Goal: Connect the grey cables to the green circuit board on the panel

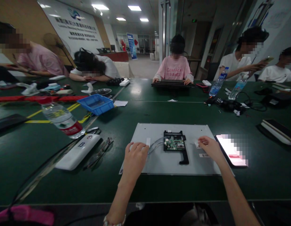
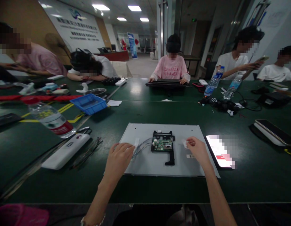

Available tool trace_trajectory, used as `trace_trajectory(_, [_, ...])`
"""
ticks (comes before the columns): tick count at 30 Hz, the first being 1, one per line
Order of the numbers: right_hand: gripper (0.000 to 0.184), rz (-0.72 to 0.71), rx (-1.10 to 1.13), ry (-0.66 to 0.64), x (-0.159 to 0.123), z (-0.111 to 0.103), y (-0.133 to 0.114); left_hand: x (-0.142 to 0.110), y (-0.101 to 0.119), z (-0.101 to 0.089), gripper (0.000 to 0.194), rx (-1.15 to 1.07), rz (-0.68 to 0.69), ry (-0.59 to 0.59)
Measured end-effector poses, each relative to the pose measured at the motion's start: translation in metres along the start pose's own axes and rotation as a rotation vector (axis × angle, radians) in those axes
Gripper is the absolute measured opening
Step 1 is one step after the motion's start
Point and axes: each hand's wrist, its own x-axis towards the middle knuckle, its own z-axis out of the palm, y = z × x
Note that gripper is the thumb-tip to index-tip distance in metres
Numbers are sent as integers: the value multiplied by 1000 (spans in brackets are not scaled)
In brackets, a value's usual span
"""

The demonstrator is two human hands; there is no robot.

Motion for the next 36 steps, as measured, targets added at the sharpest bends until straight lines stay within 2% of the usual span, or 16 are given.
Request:
trace_trajectory(5, [31, -14, -84, 114, -8, -2, 8, 3, -20, 11, 23, -80, -60, -101])
trace_trajectory(8, [32, -47, -138, 170, -11, 0, 8, 13, -21, 10, 30, -93, -66, -111])
trace_trajectory(13, [28, -134, -132, 160, -14, 5, 0, 58, 9, 13, 25, -179, 76, -113])
trace_trajectory(16, [27, -156, -122, 133, -14, 8, -3, 95, 33, 27, 22, -194, 89, -189])
trace_trajectory(19, [27, -152, -116, 134, -14, 8, -4, 121, 47, 45, 18, -182, 92, -264])
trace_trajectory(24, [30, -104, -111, 133, -15, 8, -6, 134, 47, 66, 19, -153, 100, -301])
trace_trajectory(29, [36, -53, -103, 131, -15, 6, -7, 142, 48, 75, 24, -126, 107, -276])
trace_trajectory(33, [38, -45, -95, 136, -14, 5, -6, 154, 73, 74, 23, -140, 168, -210])
trace_trajectory(36, [38, -49, -85, 143, -13, 5, -5, 157, 107, 74, 18, -189, 332, -154])
